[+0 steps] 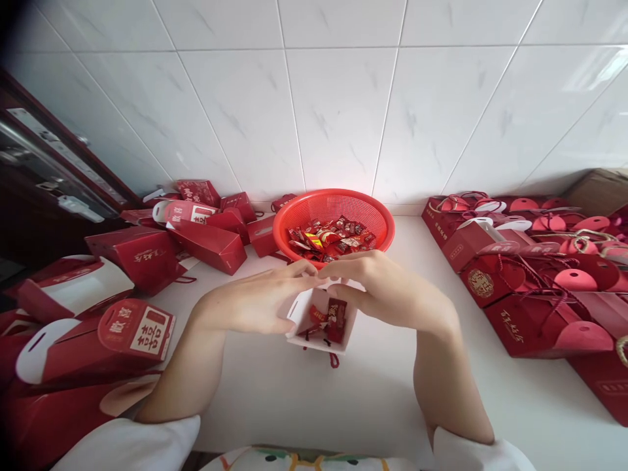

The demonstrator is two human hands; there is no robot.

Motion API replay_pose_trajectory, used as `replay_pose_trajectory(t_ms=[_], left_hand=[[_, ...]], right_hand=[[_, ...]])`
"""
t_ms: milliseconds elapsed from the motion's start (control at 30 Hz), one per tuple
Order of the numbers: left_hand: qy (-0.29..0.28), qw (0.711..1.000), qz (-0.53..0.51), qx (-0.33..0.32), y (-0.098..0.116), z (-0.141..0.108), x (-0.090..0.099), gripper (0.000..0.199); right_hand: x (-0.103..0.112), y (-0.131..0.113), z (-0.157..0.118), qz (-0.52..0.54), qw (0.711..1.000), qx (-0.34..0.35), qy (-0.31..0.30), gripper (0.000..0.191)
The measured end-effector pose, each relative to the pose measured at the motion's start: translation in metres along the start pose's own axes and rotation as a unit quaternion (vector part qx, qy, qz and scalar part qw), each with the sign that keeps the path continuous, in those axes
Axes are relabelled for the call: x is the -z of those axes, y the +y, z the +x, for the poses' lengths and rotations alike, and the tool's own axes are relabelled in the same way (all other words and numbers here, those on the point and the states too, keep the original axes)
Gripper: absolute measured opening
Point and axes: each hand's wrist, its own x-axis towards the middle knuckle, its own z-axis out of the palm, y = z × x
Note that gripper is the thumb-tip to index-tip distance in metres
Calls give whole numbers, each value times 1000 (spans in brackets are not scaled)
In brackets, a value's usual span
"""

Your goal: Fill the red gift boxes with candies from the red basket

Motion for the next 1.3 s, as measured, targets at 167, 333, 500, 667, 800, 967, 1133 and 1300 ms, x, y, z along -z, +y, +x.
replay_pose_trajectory(t_ms=[167, 333, 500, 667, 800, 967, 1133, 1300], left_hand=[[-24, 999, 6, 40, -10, 16, -2, 76], [-13, 999, 11, 48, -11, 25, -6, 69], [-11, 997, 9, 80, -9, 24, -7, 78], [-44, 997, 17, 59, -4, 20, -5, 74], [-29, 998, 30, 52, 0, 15, -6, 58], [-18, 998, 18, 66, 0, 13, -9, 61], [-8, 997, 10, 70, 6, 14, -13, 56], [3, 998, 11, 58, 10, 17, -18, 58]], right_hand=[[10, 10, -9, -32, 998, -35, 37, 25], [11, 18, -12, -63, 993, -103, -1, 27], [5, 16, -3, -88, 974, -168, -120, 24], [2, 14, 6, -97, 958, -221, -158, 29], [2, 15, 1, -65, 970, -174, -153, 29], [-5, 21, -21, -55, 987, -115, -100, 33], [-33, 30, -51, -27, 994, -106, 8, 34], [-59, 39, -77, 30, 987, -97, 128, 27]])
